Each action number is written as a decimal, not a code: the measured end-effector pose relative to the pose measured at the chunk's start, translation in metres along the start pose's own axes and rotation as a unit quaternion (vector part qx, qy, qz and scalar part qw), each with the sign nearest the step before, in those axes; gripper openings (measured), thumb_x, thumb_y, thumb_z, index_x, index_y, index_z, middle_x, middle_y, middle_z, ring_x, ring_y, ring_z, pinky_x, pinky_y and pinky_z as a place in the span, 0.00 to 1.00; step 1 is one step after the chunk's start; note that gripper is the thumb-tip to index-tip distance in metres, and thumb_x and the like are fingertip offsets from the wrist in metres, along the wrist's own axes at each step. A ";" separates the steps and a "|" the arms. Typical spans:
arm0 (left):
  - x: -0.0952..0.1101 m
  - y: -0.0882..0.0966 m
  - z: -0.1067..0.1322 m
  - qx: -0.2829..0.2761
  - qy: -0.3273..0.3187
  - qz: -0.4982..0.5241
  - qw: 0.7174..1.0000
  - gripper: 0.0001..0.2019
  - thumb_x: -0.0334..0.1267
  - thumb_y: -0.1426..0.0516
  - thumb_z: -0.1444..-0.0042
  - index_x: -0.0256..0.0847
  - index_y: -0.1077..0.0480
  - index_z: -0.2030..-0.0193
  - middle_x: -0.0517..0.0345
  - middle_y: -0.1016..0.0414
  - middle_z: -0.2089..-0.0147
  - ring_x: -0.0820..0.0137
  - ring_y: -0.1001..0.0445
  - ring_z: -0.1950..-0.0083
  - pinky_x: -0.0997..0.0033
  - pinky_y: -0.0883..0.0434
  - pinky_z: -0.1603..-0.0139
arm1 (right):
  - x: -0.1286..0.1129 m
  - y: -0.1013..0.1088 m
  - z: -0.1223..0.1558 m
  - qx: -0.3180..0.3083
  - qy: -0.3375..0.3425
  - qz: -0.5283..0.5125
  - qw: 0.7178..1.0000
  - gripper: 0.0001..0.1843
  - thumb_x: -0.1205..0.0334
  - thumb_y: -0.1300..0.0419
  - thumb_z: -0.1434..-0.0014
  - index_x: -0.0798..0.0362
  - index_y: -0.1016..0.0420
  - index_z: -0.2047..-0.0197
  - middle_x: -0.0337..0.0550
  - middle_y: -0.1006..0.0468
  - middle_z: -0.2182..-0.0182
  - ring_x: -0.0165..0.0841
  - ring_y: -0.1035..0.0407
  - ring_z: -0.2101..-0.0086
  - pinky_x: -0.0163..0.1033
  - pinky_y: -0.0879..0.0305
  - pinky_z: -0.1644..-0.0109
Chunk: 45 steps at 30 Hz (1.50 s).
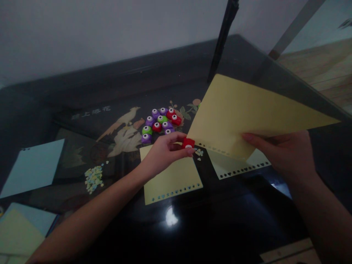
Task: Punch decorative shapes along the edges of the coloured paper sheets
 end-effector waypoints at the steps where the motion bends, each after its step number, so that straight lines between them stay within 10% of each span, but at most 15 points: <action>1: 0.000 0.000 0.000 0.000 -0.001 0.000 1.000 0.15 0.38 0.35 0.53 0.36 0.30 0.58 0.54 0.22 0.60 0.68 0.22 0.61 0.66 0.27 0.55 | 0.001 -0.001 0.000 -0.008 -0.002 0.001 1.000 0.10 0.54 0.30 0.56 0.42 0.19 0.67 0.38 0.17 0.66 0.43 0.23 0.62 0.53 0.29 0.51; 45: -0.010 -0.003 -0.002 0.001 0.039 0.006 0.999 0.13 0.36 0.38 0.49 0.34 0.27 0.57 0.49 0.20 0.59 0.70 0.22 0.64 0.70 0.27 0.61 | 0.007 -0.020 -0.004 -0.098 -0.043 -0.057 0.993 0.09 0.57 0.30 0.57 0.44 0.18 0.68 0.39 0.16 0.65 0.41 0.22 0.61 0.50 0.28 0.51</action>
Point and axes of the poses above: each hand's wrist, its own z-axis away from the middle knuckle, its own y-axis out of the back of the hand, x = y × z, the point moved 10 cm from there along -z, towards the middle knuckle
